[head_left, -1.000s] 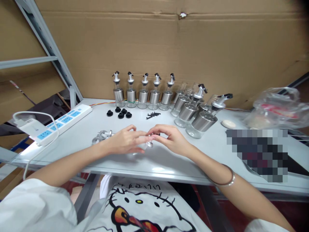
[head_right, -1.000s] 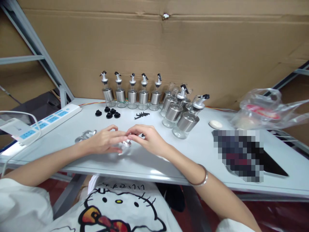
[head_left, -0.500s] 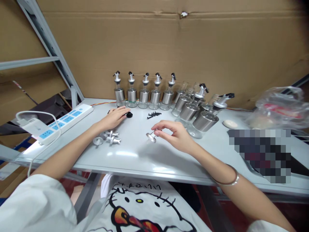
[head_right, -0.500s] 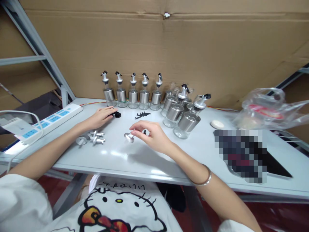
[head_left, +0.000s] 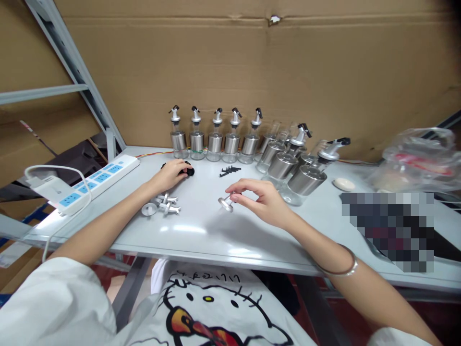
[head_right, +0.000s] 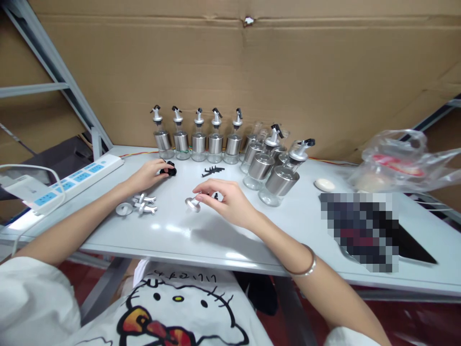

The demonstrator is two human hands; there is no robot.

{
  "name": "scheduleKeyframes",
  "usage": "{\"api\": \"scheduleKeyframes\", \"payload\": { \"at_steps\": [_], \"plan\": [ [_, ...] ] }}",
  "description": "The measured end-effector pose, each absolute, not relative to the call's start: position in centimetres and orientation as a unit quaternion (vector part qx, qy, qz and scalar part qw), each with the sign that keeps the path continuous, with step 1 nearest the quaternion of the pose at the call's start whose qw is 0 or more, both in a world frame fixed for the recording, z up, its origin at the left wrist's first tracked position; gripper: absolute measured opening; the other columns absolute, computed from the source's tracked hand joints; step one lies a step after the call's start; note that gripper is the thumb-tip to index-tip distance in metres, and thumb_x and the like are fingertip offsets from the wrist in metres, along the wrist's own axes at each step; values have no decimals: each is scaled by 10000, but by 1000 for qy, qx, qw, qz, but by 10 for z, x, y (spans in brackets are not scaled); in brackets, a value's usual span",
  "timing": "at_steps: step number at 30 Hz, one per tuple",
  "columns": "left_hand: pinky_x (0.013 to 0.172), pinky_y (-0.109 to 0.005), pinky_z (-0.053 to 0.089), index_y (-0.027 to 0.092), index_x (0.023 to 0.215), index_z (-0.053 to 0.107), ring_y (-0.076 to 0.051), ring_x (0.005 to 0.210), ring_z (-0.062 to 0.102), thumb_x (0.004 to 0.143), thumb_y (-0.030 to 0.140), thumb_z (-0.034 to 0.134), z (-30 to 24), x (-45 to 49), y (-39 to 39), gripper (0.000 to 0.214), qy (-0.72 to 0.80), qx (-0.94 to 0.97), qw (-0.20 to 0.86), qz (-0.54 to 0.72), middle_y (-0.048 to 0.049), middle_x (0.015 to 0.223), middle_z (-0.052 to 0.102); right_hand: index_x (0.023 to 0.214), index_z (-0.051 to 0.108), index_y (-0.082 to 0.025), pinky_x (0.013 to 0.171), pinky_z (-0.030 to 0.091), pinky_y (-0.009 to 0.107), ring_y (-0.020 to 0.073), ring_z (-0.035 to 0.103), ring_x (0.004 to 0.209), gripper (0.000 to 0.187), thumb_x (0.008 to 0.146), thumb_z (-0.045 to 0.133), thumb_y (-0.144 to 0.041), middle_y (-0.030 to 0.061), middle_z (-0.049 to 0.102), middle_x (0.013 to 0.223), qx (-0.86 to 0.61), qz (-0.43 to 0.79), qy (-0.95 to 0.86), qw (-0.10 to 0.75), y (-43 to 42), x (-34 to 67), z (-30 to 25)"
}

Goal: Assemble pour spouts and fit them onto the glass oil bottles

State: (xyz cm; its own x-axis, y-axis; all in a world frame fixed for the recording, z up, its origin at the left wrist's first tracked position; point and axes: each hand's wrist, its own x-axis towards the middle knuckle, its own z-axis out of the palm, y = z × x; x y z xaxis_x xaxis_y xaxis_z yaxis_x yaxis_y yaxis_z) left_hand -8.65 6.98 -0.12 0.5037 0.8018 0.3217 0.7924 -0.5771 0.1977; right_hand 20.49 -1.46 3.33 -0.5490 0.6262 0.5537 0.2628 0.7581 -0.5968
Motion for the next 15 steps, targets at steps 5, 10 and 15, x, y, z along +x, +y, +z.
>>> {"api": "scheduleKeyframes", "payload": {
  "at_steps": [5,10,15],
  "plan": [
    [874,-370,424,146,1023,636,-229,939,583,909,187,424,-3,-87,72,245,449,872,-31,194,-104,982,647,902,677,-171,617,487,242,132,646,720,130,892,579,-256,46,714,838,-262,226,-851,395,-14,206,33],
    [886,-405,395,157,1078,584,-239,958,560,944,176,362,2,-85,67,259,446,873,-67,187,-105,983,616,889,671,-165,556,451,224,127,633,713,127,889,579,-253,45,708,835,-268,228,-851,390,-14,206,32],
    [802,-371,421,157,1131,523,-211,857,529,951,122,313,9,-78,47,279,409,881,-97,218,-101,983,552,884,630,-167,487,398,214,122,618,675,139,900,542,-274,37,695,779,-289,258,-842,376,-14,204,33]
  ]
}}
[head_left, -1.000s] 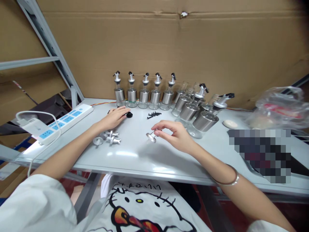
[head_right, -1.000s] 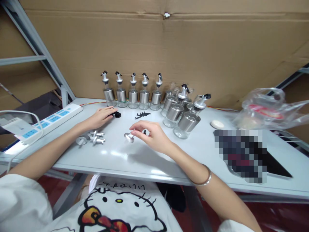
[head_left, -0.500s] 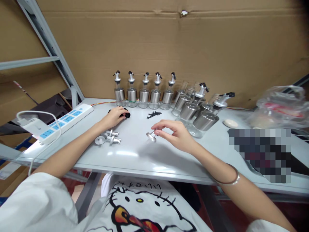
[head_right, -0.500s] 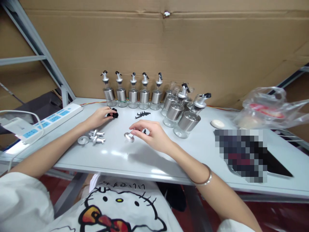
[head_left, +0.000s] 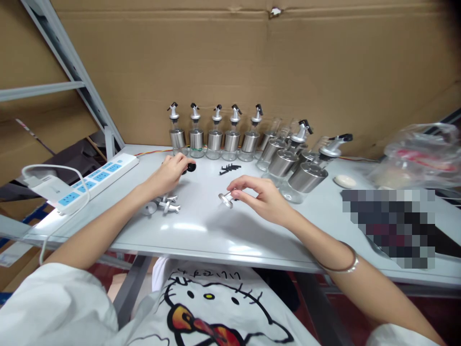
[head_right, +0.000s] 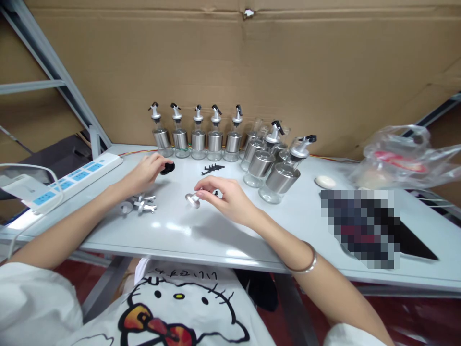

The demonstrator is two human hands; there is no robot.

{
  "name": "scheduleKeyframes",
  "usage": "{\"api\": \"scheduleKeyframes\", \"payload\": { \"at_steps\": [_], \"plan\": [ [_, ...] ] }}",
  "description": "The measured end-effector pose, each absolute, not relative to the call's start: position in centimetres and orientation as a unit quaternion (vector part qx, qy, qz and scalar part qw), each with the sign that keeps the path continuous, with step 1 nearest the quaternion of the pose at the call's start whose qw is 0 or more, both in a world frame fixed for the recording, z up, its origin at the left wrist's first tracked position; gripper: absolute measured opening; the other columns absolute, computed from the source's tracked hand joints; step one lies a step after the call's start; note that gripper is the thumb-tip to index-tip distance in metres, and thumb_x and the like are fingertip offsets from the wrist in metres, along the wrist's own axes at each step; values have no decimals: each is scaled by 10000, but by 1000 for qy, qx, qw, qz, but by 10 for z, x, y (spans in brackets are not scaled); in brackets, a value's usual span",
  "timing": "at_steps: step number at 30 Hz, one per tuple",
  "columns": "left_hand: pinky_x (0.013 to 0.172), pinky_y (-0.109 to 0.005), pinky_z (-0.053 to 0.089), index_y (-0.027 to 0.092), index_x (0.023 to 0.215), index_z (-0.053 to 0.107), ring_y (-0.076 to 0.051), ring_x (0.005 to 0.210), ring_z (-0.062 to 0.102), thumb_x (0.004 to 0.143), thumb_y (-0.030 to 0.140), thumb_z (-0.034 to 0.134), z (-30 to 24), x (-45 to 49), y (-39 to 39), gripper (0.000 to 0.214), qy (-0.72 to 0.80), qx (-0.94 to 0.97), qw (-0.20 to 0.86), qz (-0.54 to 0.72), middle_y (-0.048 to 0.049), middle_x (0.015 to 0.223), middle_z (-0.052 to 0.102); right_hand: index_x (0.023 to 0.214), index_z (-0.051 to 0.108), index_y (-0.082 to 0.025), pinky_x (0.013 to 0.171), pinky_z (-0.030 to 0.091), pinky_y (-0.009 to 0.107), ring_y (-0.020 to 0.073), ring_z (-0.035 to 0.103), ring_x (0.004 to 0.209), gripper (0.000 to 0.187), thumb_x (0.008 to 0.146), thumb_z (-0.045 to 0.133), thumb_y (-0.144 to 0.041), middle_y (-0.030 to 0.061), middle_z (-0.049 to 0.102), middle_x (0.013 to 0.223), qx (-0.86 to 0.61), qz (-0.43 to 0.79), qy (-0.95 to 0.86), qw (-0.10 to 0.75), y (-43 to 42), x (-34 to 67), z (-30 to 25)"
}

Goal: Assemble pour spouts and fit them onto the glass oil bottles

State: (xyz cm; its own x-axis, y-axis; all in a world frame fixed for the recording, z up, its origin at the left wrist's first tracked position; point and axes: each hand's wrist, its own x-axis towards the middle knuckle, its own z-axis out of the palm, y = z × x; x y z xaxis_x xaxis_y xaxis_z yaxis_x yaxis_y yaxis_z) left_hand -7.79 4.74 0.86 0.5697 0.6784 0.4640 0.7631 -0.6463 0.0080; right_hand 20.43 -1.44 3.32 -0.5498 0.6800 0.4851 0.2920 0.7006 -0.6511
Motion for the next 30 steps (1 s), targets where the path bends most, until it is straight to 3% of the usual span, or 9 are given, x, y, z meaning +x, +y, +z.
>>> {"api": "scheduleKeyframes", "payload": {
  "at_steps": [6,12,16,22,30],
  "plan": [
    [727,-276,468,211,1151,404,-140,810,503,943,95,338,12,-56,12,247,-260,-892,99,-356,-55,966,479,902,566,-165,597,450,241,121,621,668,121,909,524,-278,19,653,724,-279,298,-820,401,-15,205,32],
    [649,-241,479,222,881,432,-121,747,493,886,23,340,11,-37,-15,219,-121,-877,130,-447,-14,845,439,853,570,-169,623,445,245,109,571,637,89,876,499,-219,13,630,716,-267,289,-833,390,-15,208,35],
    [580,-228,480,216,782,409,-121,679,498,869,77,389,9,-30,-26,165,-61,-898,82,-429,8,744,427,941,575,-159,599,425,236,104,548,584,127,846,497,-191,-21,604,628,-260,317,-850,332,-18,207,38],
    [460,-243,418,225,715,351,-106,485,433,835,156,392,5,-24,-31,144,-98,-925,-71,-361,39,597,440,927,615,-153,537,380,219,95,520,531,148,851,501,-211,-35,596,560,-242,369,-851,286,-23,203,36],
    [490,-216,429,230,887,368,-105,499,451,827,113,395,9,-17,-33,134,-49,-918,-73,-387,67,590,438,926,643,-130,527,412,211,99,549,533,167,831,557,-237,-7,642,574,-230,402,-844,271,-27,197,30]
  ]
}}
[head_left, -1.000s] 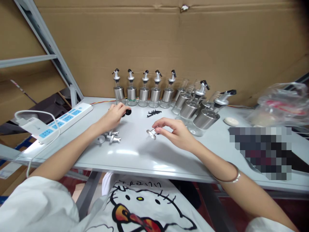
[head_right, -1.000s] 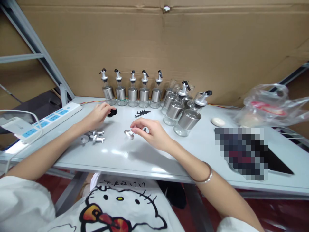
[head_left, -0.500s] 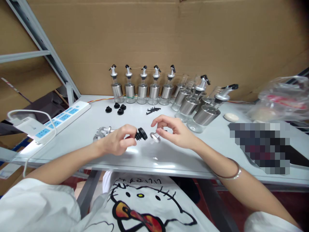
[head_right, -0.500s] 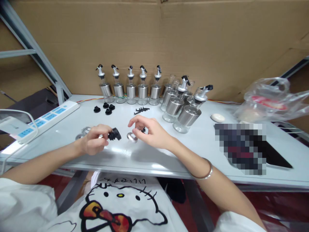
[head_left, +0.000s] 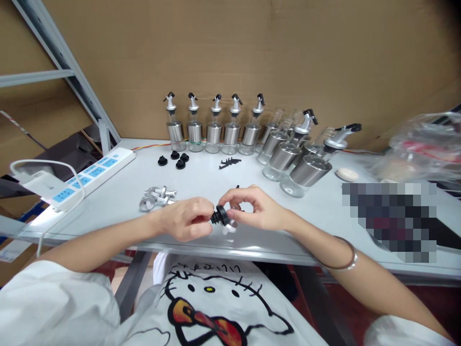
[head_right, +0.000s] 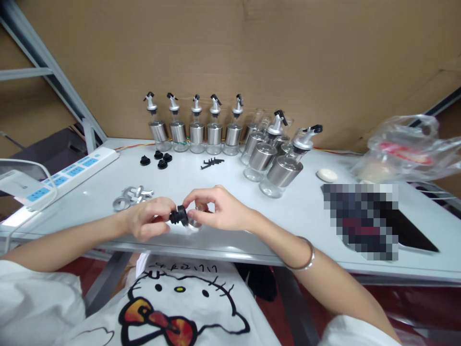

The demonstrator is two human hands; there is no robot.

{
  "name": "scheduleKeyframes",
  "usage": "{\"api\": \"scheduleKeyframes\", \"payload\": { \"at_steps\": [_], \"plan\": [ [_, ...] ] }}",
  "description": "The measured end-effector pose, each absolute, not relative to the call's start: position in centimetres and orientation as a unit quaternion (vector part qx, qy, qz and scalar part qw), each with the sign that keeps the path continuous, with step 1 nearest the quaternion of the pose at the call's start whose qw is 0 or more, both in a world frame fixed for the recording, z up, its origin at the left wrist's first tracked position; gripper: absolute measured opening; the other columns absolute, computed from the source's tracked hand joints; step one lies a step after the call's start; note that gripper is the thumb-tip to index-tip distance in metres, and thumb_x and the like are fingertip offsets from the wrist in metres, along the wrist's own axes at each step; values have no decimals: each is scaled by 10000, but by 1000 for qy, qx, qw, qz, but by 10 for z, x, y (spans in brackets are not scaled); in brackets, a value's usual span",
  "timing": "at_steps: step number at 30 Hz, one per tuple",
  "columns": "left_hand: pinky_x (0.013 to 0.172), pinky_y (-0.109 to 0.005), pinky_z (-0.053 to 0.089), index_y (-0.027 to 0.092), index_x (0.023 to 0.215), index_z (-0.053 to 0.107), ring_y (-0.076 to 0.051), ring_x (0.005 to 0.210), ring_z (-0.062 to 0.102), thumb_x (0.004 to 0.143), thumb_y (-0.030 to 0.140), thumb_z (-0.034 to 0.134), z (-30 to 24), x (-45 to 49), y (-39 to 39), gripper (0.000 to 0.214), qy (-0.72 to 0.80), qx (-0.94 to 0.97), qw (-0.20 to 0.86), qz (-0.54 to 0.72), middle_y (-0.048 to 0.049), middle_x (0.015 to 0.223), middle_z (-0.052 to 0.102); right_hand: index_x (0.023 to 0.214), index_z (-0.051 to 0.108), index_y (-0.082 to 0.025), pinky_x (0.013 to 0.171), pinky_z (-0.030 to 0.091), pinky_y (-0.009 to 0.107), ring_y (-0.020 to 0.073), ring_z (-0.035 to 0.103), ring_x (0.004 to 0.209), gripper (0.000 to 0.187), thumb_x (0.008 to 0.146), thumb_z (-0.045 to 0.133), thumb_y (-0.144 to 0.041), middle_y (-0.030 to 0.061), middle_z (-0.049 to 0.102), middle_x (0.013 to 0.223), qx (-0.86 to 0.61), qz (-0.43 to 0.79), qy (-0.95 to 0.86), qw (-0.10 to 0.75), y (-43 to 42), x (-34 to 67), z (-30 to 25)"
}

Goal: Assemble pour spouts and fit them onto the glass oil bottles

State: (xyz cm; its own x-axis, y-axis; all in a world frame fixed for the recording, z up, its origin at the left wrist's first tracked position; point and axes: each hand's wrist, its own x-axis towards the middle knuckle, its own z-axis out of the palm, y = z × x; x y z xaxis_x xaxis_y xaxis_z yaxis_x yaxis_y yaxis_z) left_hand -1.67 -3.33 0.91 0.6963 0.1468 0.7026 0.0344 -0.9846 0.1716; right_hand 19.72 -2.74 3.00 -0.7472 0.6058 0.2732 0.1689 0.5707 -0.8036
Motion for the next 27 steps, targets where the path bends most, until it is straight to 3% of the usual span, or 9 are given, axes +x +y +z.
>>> {"api": "scheduleKeyframes", "payload": {
  "at_steps": [6,11,13,17,27],
  "plan": [
    [506,-211,452,227,931,372,-111,513,472,863,125,382,7,-18,-32,123,48,921,64,381,63,597,449,854,642,-133,534,434,217,106,575,517,136,824,559,-237,5,647,556,-247,412,-834,273,-28,196,27],
    [627,-261,508,225,922,425,-136,689,575,898,135,395,2,-23,-23,97,67,899,-77,426,-18,801,563,829,616,-144,501,419,213,113,580,505,128,825,555,-256,7,642,553,-271,405,-820,300,-28,197,29],
    [641,-286,495,221,958,435,-144,689,572,924,248,427,2,-25,-19,44,90,894,-114,424,-28,823,584,832,614,-149,499,416,214,114,580,504,119,820,556,-253,2,640,546,-283,399,-816,309,-28,198,30],
    [646,-301,439,192,980,452,-150,665,583,945,476,400,4,-26,-17,291,149,901,-128,386,-29,775,627,829,617,-156,506,410,208,106,570,501,113,815,558,-251,-19,623,526,-287,376,-823,316,-27,199,31],
    [646,-294,380,165,929,470,-134,588,567,961,395,411,7,-20,-36,240,197,906,-123,355,-14,694,632,835,625,-150,503,396,189,83,528,480,106,814,542,-214,-39,602,517,-278,347,-843,304,-26,198,26]
  ]
}}
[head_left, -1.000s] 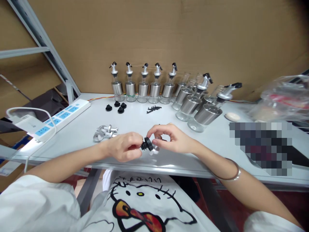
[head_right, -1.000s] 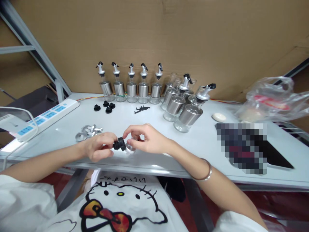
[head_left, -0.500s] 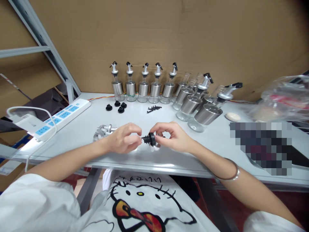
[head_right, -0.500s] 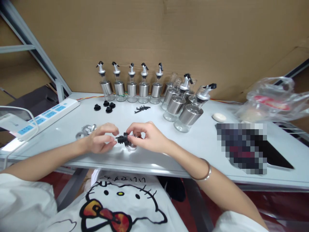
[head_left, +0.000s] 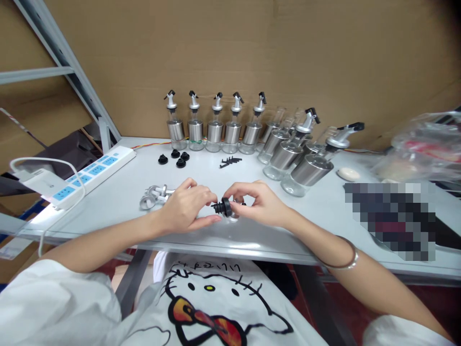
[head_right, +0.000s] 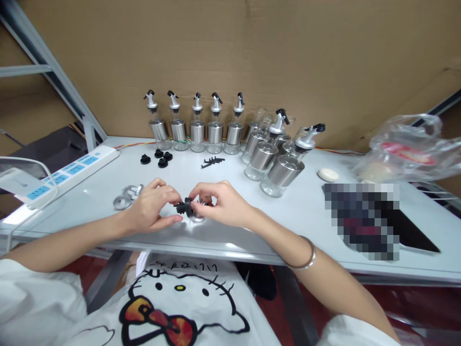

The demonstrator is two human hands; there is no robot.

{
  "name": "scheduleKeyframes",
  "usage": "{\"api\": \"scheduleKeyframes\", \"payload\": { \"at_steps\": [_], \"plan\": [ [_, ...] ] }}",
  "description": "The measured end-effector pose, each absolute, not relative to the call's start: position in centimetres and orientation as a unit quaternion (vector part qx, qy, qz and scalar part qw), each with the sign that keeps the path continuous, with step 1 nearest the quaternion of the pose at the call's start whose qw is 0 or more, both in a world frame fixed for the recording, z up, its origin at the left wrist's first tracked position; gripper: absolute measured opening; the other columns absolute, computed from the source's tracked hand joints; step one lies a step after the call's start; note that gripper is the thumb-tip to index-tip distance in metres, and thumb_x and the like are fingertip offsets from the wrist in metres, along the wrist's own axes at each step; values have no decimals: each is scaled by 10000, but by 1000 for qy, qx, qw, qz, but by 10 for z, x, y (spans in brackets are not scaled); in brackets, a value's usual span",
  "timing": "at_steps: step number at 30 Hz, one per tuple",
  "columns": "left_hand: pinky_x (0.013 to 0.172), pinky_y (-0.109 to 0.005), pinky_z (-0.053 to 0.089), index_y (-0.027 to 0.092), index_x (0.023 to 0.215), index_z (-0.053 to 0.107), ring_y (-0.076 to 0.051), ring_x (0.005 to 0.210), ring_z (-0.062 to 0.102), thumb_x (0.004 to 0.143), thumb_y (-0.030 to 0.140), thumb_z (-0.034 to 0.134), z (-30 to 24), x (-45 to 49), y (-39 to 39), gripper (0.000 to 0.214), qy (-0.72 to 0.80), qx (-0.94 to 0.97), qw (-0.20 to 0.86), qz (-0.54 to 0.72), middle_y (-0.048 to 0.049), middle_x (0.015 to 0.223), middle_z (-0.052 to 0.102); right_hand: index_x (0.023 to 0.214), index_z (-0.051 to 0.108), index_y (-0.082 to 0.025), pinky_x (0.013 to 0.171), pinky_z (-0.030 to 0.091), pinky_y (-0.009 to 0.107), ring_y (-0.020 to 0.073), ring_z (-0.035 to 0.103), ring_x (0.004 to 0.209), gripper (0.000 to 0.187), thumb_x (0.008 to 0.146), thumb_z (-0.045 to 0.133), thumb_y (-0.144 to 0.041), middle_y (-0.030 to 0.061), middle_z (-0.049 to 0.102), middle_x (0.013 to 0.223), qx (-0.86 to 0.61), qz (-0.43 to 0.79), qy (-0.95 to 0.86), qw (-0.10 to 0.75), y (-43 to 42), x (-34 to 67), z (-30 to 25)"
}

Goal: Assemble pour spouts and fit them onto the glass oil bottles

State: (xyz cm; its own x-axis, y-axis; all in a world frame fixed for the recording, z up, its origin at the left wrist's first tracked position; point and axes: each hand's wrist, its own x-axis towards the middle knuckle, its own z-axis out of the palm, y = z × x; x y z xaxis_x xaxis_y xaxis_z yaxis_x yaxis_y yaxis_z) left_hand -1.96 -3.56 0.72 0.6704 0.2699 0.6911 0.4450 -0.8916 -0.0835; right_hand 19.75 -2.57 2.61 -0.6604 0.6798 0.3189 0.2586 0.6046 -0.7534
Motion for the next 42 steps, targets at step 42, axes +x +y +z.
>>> {"api": "scheduleKeyframes", "payload": {
  "at_steps": [42],
  "plan": [
    [686,-323,374,153,975,536,-115,503,495,967,299,388,-1,-23,-28,207,-244,-878,76,-405,22,608,624,754,577,-175,572,498,273,130,633,530,203,829,665,-342,-5,660,571,-295,385,-722,494,-25,196,24]
  ]
}}
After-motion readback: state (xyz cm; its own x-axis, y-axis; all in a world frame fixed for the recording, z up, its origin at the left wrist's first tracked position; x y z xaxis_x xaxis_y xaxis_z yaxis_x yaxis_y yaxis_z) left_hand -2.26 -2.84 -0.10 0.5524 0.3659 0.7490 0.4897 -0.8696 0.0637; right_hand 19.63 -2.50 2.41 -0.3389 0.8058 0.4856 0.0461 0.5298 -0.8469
